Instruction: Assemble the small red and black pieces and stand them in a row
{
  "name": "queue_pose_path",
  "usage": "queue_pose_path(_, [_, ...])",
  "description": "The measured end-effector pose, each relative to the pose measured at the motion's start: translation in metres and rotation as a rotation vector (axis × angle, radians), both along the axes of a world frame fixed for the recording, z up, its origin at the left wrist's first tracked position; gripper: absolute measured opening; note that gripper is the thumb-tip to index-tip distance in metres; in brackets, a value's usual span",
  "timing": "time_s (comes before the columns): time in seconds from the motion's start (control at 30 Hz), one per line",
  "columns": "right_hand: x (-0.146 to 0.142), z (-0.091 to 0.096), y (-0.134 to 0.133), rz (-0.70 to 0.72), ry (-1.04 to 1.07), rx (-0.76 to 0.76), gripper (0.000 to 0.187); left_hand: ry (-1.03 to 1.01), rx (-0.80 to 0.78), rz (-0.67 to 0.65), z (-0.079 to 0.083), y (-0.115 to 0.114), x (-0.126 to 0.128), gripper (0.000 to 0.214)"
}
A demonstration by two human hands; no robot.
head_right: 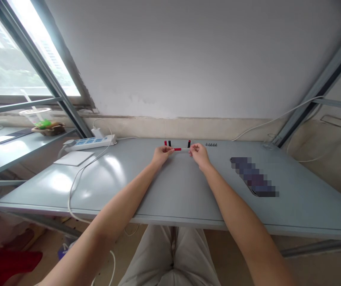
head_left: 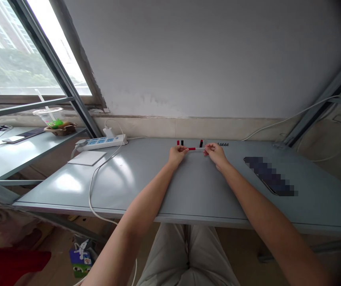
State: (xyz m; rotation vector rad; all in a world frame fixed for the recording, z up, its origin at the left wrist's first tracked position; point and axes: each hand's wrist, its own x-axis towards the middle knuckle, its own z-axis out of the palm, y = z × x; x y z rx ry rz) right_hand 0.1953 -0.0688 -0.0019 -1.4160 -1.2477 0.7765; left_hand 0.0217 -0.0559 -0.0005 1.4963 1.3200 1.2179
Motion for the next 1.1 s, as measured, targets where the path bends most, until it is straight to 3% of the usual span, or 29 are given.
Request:
queue_pose_path(0.13, [0.001, 0.003, -0.003, 0.019, 0.081, -0.011, 0.007, -0.090, -0.008, -0.068, 0.004, -0.004, 0.001, 0.014])
queue_pose_path(0.33, [-0.006, 0.002, -0.008, 0.180, 0.126, -0.002, 0.016, -0.111, 0.004, -0.239, 0.006, -0.010, 0.006, 0.012])
queue_pose_path(0.6, [-0.006, -0.001, -0.004, 0.186, 0.079, 0.008, 0.013, -0.106, 0.010, -0.217, 0.007, -0.012, 0.009, 0.009])
queue_pose_path(0.7, [-0.004, -0.001, -0.002, 0.189, -0.102, 0.114, 0.012, -0.125, 0.030, -0.161, 0.009, -0.012, 0.011, 0.008])
queue_pose_path(0.83, [0.000, 0.000, -0.005, 0.179, -0.565, 0.313, 0.013, -0.135, 0.045, -0.141, 0.010, -0.013, 0.011, 0.005])
queue_pose_path(0.97, [0.002, 0.003, -0.010, 0.166, -0.898, 0.348, 0.011, -0.117, 0.042, -0.150, 0.012, -0.015, 0.011, 0.005])
queue_pose_path(1.1, [-0.003, 0.003, -0.014, 0.125, -1.044, 0.324, 0.011, -0.086, 0.057, -0.172, 0.011, -0.016, 0.011, 0.008])
